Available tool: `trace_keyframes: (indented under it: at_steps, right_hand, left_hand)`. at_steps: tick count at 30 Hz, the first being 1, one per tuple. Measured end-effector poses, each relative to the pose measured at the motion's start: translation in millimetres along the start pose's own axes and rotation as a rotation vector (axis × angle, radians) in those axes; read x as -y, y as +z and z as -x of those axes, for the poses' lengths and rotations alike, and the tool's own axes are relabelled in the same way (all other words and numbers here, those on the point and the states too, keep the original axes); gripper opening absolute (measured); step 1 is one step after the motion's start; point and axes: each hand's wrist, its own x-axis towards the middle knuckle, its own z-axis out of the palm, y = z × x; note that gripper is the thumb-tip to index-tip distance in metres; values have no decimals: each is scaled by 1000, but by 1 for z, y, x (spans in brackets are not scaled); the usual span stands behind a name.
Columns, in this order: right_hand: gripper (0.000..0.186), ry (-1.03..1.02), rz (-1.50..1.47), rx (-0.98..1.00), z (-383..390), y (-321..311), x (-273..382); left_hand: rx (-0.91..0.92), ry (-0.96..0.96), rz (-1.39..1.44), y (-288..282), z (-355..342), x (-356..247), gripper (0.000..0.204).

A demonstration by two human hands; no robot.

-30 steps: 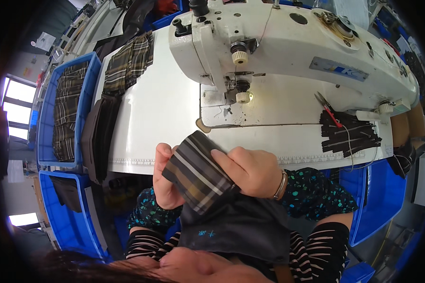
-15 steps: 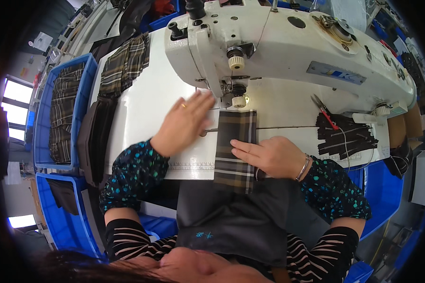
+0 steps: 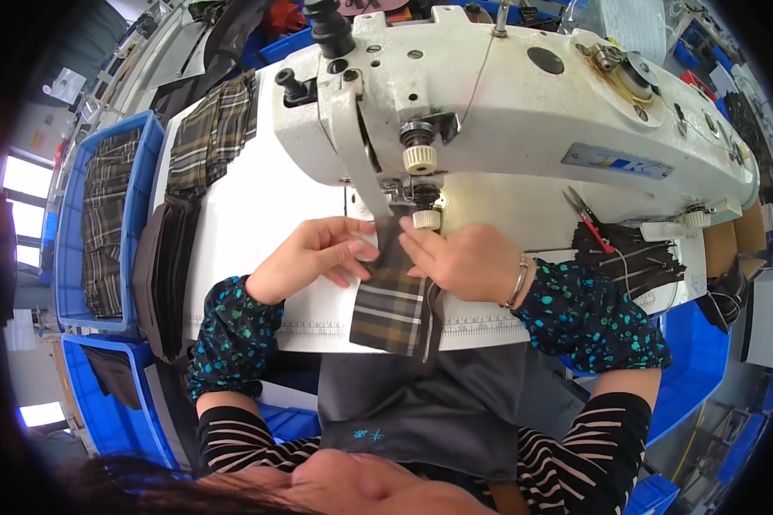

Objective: The person sews a zipper onto a dark fabric piece using an industrial sewing machine. They align the zipper, guide the fabric under the needle, and stitch along the zipper edge. The person repeats this process on multiple fabric pieces, handling them one at a time.

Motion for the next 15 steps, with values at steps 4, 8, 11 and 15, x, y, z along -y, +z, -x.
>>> trace_keyframes:
  at_steps: [4, 8, 11, 15]
  right_hand:
    - [48, -15, -60, 9, -3, 0, -2]
    - [49, -4, -75, 40, -2, -3, -3]
    - [49, -4, -94, 40, -4, -5, -3]
    - [50, -9, -95, 29, -4, -5, -3]
  left_hand:
    - [228, -137, -41, -17, -1, 0, 24]
    - [112, 11, -354, -12, 2, -8, 15]
    - [-244, 533, -741, 9, 0, 11, 25]
    - [-494, 805, -1081, 28, -4, 14, 38]
